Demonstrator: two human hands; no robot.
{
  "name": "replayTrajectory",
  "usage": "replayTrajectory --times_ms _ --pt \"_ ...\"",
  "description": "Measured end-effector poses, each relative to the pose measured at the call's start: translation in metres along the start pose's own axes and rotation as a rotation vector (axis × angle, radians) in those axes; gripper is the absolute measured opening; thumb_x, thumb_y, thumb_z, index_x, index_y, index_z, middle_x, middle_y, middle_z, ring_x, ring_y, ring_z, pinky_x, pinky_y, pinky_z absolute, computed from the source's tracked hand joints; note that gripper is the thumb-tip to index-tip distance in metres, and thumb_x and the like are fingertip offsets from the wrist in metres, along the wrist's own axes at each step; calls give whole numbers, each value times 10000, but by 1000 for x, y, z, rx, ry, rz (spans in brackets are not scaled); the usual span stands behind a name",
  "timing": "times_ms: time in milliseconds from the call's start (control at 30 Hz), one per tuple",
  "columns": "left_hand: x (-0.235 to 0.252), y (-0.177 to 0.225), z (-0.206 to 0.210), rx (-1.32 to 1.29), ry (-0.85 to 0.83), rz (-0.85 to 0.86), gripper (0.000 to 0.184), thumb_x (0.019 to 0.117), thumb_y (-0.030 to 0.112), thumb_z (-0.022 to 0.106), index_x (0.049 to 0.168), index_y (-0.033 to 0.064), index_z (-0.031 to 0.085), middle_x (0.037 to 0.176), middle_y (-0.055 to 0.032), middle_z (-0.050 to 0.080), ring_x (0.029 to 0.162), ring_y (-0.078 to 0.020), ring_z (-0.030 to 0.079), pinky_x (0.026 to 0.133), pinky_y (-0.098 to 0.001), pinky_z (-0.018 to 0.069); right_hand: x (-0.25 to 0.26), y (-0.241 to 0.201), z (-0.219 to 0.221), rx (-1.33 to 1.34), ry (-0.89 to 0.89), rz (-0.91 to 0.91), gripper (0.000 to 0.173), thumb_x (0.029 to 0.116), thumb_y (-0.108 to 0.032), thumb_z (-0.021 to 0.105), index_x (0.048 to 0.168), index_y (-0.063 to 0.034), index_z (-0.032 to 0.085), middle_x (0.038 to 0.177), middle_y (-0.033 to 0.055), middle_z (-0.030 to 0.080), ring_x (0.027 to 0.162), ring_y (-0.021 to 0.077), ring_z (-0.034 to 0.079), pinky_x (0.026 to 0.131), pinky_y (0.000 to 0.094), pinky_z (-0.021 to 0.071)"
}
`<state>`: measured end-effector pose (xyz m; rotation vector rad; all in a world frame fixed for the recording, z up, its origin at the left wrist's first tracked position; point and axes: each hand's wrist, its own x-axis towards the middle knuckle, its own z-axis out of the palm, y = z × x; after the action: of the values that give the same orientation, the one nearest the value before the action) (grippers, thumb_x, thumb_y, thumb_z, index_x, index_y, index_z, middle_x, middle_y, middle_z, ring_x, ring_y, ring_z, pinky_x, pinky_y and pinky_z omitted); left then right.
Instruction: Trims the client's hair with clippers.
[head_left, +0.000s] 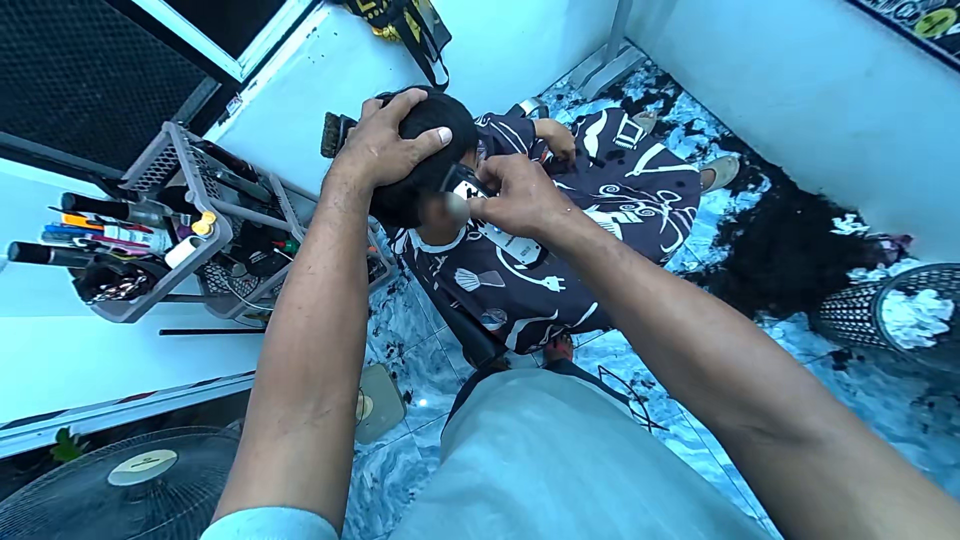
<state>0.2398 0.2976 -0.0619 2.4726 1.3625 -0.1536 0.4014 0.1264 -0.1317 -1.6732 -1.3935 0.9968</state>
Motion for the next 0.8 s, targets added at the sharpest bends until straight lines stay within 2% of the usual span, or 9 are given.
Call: replayTrajectory --times_ms 67,167,233,333,500,600,667,733,800 --pt "-1 0 0 2 1 2 843 805 853 551 1537 459 413 1587 -150 392 1409 -366 443 1069 -690 377 -2 -1 -1 -102 -19 44 303 849 -357 762 955 -91 662 824 86 658 755 259 656 656 534 529" --pt "-1 0 1 -7 1 -2 834 806 851 553 1533 466 416 1590 -150 388 1416 -372 433 1075 -691 371 0 1 -1 12 0 5 342 870 -385 768 1033 -91 706 889 57 702 795 195 679 726 469 567" --pt "-1 -1 1 -11 -1 0 830 811 847 551 1536 467 412 1586 -148 393 1420 -367 429 1084 -693 357 0 -3 0 37 3 -12 333 877 -380 759 1048 -100 706 889 41 712 783 171 685 725 448 577" --pt "-1 0 0 -9 2 3 840 807 852 549 1540 467 407 1595 -150 383 1423 -371 428 1083 -698 356 -2 -4 -2 -78 -21 48 296 854 -356 751 970 -99 661 818 70 661 747 236 656 659 515 532" --pt "-3 1 0 -17 1 -3 826 817 838 555 1537 459 416 1595 -146 384 1415 -368 438 1077 -691 370 1 -2 -1 101 -7 -11 318 875 -358 775 1024 -87 701 853 48 711 751 169 688 703 431 587" --pt "-2 0 1 -20 15 11 819 819 829 562 1534 451 428 1579 -150 405 1407 -376 445 1069 -698 377 -3 -6 -5 -86 -38 67 316 861 -367 764 958 -81 672 828 89 664 760 258 658 672 533 536" --pt "-1 0 2 -22 12 8 825 817 834 559 1537 455 421 1587 -145 397 1410 -375 442 1071 -696 375 -1 -4 -4 8 -18 51 320 866 -364 770 956 -72 674 822 84 661 745 233 649 676 499 536" --pt "-3 0 1 -25 10 4 822 822 828 561 1540 453 418 1590 -141 393 1415 -367 437 1079 -689 370 2 -3 -2 139 4 13 323 871 -355 776 1013 -75 702 834 60 698 737 180 679 694 438 582" --pt "-3 0 1 -27 11 7 822 825 827 558 1541 446 420 1588 -141 396 1418 -362 434 1082 -689 368 1 -7 -3 69 -14 29 312 862 -349 779 995 -79 698 833 63 694 743 192 675 694 459 572"
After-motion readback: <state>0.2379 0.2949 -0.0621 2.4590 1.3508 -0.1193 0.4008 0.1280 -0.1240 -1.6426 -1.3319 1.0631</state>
